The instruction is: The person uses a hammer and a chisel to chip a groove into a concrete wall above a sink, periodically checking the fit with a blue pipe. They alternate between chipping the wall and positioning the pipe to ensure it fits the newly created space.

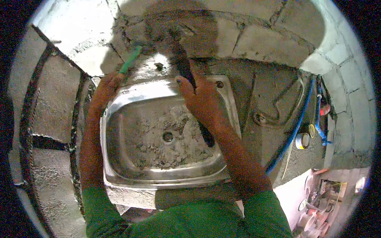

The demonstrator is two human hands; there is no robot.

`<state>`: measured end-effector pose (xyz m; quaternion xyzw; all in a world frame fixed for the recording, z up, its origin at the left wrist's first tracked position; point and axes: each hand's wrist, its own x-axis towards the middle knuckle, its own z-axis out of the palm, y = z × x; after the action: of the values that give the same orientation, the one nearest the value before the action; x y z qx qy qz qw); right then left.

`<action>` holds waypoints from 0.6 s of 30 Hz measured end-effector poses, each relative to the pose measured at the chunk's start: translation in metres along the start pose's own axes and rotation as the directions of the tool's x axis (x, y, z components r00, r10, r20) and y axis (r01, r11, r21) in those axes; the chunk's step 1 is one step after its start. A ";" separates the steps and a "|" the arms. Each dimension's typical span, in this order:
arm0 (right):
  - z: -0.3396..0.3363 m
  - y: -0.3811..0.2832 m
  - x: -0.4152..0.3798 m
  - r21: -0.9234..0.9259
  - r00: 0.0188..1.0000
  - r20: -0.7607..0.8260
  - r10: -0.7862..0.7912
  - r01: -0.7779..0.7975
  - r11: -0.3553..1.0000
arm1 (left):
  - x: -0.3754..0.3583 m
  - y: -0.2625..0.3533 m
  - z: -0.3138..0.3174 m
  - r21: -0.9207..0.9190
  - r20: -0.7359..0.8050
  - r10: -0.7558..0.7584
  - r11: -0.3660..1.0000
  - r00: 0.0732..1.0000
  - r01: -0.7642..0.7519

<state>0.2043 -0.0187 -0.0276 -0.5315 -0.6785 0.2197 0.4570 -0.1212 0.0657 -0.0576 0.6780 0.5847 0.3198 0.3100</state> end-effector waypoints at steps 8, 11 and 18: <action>0.006 0.009 0.005 -0.005 0.991 0.111 0.079 -0.079 0.997 | 0.012 0.014 0.023 0.527 0.063 0.085 0.844 0.994 -0.105; -0.004 -0.009 0.009 -0.023 0.983 0.171 0.063 -0.060 0.998 | 0.017 0.016 0.028 0.648 0.054 0.130 0.750 0.990 -0.134; 0.007 -0.020 -0.009 0.065 0.997 -0.062 0.045 -0.041 0.997 | 0.028 0.077 0.012 0.780 0.277 0.116 0.552 0.954 -0.294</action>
<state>0.1876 -0.0329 -0.0187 -0.5377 -0.6447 0.2342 0.4902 -0.0626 0.0828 -0.0015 0.8352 0.5493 -0.0176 -0.0201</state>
